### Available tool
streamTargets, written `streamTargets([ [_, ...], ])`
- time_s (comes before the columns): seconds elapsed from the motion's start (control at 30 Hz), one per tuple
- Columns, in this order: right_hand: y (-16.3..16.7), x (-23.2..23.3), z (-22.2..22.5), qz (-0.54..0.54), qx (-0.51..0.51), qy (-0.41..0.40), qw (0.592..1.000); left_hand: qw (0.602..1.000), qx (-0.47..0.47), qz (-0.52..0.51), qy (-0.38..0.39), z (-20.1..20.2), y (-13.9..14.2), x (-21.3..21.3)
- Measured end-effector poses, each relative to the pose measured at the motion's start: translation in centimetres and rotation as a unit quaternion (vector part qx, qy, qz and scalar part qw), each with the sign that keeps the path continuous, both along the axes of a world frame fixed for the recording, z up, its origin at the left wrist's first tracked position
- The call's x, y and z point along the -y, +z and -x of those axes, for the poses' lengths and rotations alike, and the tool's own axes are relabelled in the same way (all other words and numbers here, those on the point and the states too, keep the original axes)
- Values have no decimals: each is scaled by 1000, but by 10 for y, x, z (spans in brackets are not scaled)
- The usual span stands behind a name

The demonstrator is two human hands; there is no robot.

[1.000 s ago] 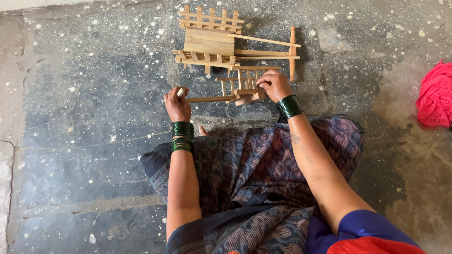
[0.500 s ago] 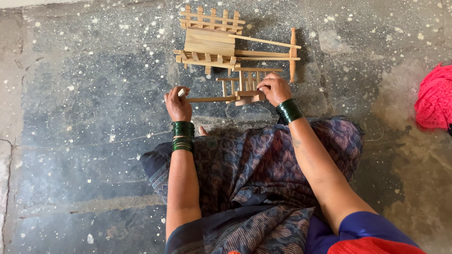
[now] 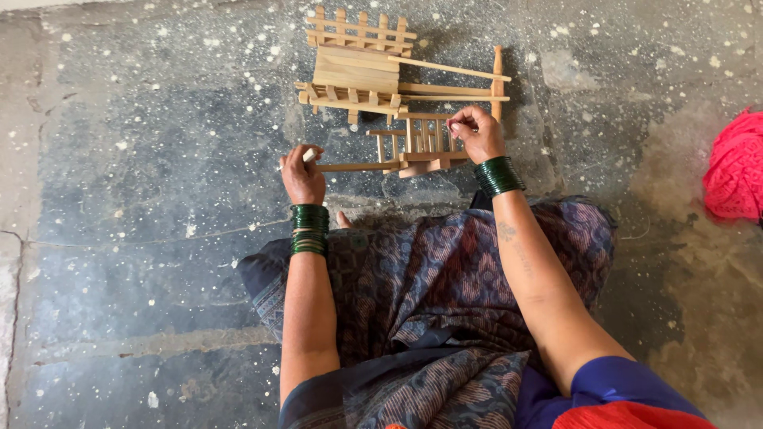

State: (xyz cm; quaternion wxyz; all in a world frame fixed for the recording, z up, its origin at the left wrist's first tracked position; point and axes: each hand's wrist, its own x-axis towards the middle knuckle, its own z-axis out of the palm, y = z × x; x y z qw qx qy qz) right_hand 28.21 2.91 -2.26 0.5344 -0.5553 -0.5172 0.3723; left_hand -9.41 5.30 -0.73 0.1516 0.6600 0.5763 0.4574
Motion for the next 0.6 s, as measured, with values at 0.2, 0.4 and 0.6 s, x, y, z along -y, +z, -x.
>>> streamTargets([
  [0.2, 12, -2, 22, -21, 89, -49, 995, 1000, -17, -14, -16, 1, 7, 1],
  [0.4, 10, 6, 29, -52, 308, -56, 948, 1000, -7, -2, -21, 0, 9, 5],
  [0.6, -10, 24, 23, -9, 396, 28, 918, 1000, 10, -18, -7, -2, 8, 4],
])
